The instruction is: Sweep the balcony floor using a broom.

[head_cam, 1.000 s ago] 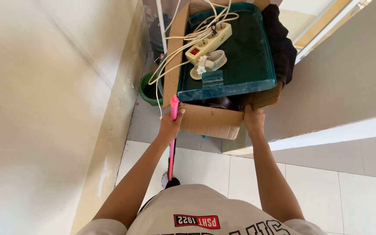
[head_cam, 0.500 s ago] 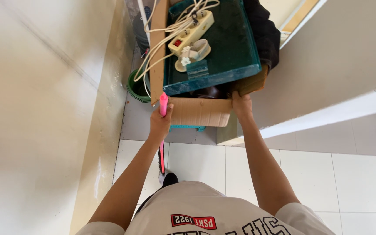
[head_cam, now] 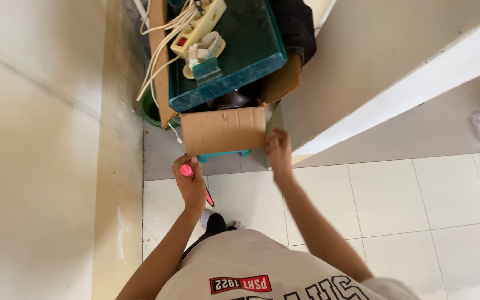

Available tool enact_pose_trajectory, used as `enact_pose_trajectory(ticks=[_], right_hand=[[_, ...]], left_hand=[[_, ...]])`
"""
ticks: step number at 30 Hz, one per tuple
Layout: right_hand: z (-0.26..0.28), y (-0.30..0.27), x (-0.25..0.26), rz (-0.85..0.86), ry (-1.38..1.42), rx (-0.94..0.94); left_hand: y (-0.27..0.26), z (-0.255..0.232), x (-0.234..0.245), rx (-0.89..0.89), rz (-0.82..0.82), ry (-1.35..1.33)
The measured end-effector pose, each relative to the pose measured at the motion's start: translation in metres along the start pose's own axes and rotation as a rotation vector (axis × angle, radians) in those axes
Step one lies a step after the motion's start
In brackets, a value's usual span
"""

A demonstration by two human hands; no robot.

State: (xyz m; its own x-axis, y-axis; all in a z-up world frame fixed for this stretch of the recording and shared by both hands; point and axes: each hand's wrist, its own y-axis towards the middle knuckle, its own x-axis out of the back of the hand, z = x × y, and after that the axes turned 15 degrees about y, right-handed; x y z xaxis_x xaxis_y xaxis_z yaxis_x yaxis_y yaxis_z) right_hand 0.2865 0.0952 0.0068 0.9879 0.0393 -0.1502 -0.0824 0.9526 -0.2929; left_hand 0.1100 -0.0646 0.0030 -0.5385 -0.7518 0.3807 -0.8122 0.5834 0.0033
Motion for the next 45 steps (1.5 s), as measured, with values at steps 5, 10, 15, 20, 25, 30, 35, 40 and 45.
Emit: enact_pose_trajectory(ticks=[5, 10, 15, 20, 25, 30, 35, 40, 45], right_hand=[[-0.063, -0.067, 0.01, 0.137, 0.217, -0.448], [-0.073, -0.093, 0.019, 0.318, 0.351, -0.932], [-0.186, -0.069, 0.111, 0.415, 0.695, -1.045], [-0.154, -0.096, 0.171, 0.628, -0.335, -0.73], [-0.101, -0.14, 0.177, 0.397, -0.626, -1.058], [-0.135, -0.155, 0.176, 0.431, -0.647, -0.967], [-0.142, -0.171, 0.144, 0.438, -0.504, -0.94], [-0.149, -0.172, 0.133, 0.391, -0.341, -0.964], [-0.131, -0.192, 0.124, 0.333, -0.134, -0.957]], left_hand=[[-0.03, 0.042, -0.037, -0.161, -0.019, 0.266], [-0.075, 0.063, -0.063, -0.324, 0.175, 0.618], [-0.125, 0.091, -0.07, -0.263, 1.008, 0.787], [-0.163, 0.079, -0.053, -0.195, 1.258, 0.763], [-0.154, 0.114, -0.045, -0.146, 1.079, 0.689], [-0.132, 0.067, 0.0, 0.016, 1.005, 0.637], [-0.149, 0.112, 0.037, 0.076, 0.866, 0.581], [-0.164, 0.12, 0.089, 0.292, 0.781, 0.505], [-0.18, 0.144, 0.109, 0.286, 0.765, 0.512]])
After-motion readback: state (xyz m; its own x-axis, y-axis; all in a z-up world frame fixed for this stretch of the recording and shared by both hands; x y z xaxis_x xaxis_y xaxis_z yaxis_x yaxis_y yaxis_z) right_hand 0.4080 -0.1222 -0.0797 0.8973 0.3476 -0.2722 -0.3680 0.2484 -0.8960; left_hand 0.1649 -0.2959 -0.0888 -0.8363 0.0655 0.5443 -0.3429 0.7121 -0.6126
